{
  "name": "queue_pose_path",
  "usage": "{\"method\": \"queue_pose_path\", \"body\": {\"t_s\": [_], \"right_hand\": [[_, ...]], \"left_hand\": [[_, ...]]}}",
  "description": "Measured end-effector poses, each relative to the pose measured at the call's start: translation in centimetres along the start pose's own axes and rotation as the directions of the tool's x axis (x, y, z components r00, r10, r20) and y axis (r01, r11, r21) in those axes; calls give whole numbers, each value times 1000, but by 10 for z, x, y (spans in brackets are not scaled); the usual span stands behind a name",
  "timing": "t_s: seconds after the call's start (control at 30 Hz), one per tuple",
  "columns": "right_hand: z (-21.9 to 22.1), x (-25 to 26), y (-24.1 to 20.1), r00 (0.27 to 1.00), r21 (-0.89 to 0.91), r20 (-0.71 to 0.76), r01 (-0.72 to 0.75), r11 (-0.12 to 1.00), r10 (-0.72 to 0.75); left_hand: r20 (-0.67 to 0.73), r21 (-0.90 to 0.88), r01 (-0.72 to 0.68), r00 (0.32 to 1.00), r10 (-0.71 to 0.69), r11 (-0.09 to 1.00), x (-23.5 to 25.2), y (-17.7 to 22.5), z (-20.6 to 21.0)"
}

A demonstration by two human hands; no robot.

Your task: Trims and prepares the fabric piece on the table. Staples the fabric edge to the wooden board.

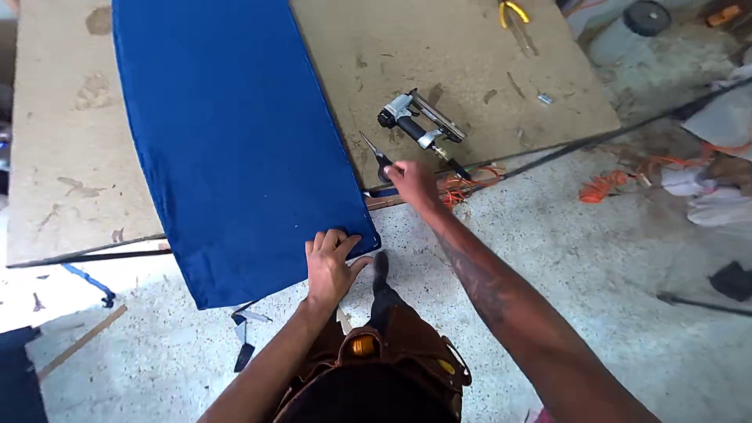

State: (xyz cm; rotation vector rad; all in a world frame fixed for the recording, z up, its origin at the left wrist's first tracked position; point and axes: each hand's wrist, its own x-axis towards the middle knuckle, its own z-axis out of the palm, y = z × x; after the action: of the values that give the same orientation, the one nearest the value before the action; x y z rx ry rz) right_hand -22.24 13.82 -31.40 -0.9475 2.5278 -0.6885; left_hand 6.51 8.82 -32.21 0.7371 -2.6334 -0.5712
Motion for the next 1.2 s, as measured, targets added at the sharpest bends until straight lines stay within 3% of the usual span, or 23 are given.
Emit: {"method": "queue_pose_path", "body": {"t_s": [0.07,0.2,0.3,0.5,0.6,0.7,0.8,0.87,0.97,1.2], "right_hand": [[-13,43,-3,995,32,10,97,995,-97],[-31,96,35,970,-48,-153,185,981,-191],[-20,122,58,965,-167,-105,220,961,-239],[-28,150,59,995,-208,-35,80,975,-89],[-74,97,46,996,-110,14,-82,991,84],[-110,-27,32,959,78,220,-198,977,177],[-94,-170,9,938,228,275,-279,933,213],[-65,-230,-1,952,248,230,-259,934,203],[-32,-260,-12,967,263,187,-221,939,175],[-14,-256,-21,994,130,85,-80,988,69]], "left_hand": [[-18,11,86,996,-86,996,11,10,9],[-2,47,158,987,-158,986,23,21,20],[63,20,155,986,-156,988,25,19,17],[147,-47,65,987,-58,997,28,12,12],[194,-99,40,981,-20,994,27,8,8],[216,-131,14,976,15,991,30,1,5],[215,-149,1,976,32,989,32,-3,6],[204,-161,-5,978,38,987,32,-4,7],[209,-170,-8,977,44,985,31,-5,7],[213,-179,-8,976,46,984,32,-5,6]]}}
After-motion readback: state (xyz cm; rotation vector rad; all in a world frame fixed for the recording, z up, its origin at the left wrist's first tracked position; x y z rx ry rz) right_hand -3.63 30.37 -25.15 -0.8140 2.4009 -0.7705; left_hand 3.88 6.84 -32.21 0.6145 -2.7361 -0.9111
